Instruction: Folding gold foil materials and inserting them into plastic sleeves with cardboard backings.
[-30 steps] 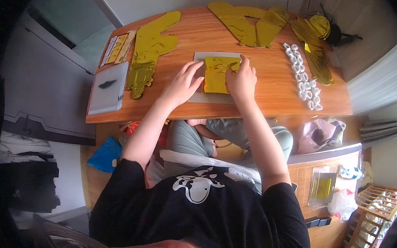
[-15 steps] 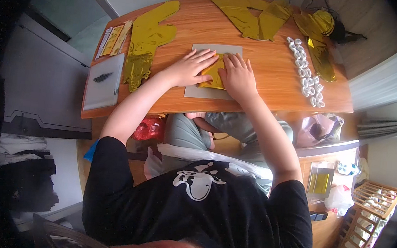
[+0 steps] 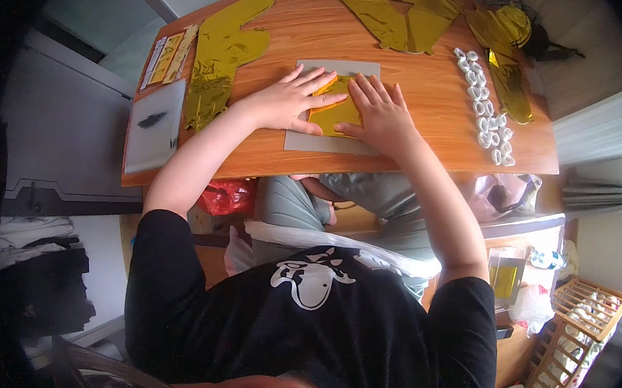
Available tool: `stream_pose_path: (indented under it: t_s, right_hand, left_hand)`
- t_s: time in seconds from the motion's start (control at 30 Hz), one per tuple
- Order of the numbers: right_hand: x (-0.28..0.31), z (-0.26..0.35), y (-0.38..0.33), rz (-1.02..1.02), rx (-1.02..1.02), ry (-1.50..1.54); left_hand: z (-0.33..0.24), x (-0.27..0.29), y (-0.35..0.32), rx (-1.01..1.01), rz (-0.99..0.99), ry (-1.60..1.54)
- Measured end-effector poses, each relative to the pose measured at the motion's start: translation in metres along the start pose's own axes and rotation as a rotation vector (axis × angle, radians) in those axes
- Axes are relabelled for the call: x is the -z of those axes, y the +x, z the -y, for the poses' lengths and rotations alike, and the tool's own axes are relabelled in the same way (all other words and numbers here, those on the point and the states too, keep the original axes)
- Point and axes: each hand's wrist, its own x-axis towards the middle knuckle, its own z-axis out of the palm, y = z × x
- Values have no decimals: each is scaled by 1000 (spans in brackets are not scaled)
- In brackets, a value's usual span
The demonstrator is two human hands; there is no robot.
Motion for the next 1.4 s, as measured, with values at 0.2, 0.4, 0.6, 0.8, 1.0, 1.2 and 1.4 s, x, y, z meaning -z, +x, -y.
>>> stream_pose_path:
  t_s: [0.2, 0.4, 0.6, 0.8, 1.0, 1.2, 1.4]
  right_hand:
    - [11, -6, 0, 93, 23, 37]
    - [12, -3, 3, 95, 23, 65]
    - [15, -12, 3, 67, 44, 113]
    - [30, -21, 6, 117, 54, 229]
    - [34, -28, 10, 212, 14, 312]
    - [23, -57, 12, 135, 11, 925]
    - [31, -6, -1, 47, -175, 441]
  left_hand:
    - [-1, 18, 2, 23, 102, -92]
    - [-27, -5, 10, 93, -87, -197]
    - [-41, -18, 13, 67, -191, -51]
    - [-42, -15, 12, 65, -181, -27]
    - [-44, -7, 12, 86, -131, -41]
    - [-43, -7, 14, 82, -123, -24]
    - [-45, -7, 12, 113, -107, -46]
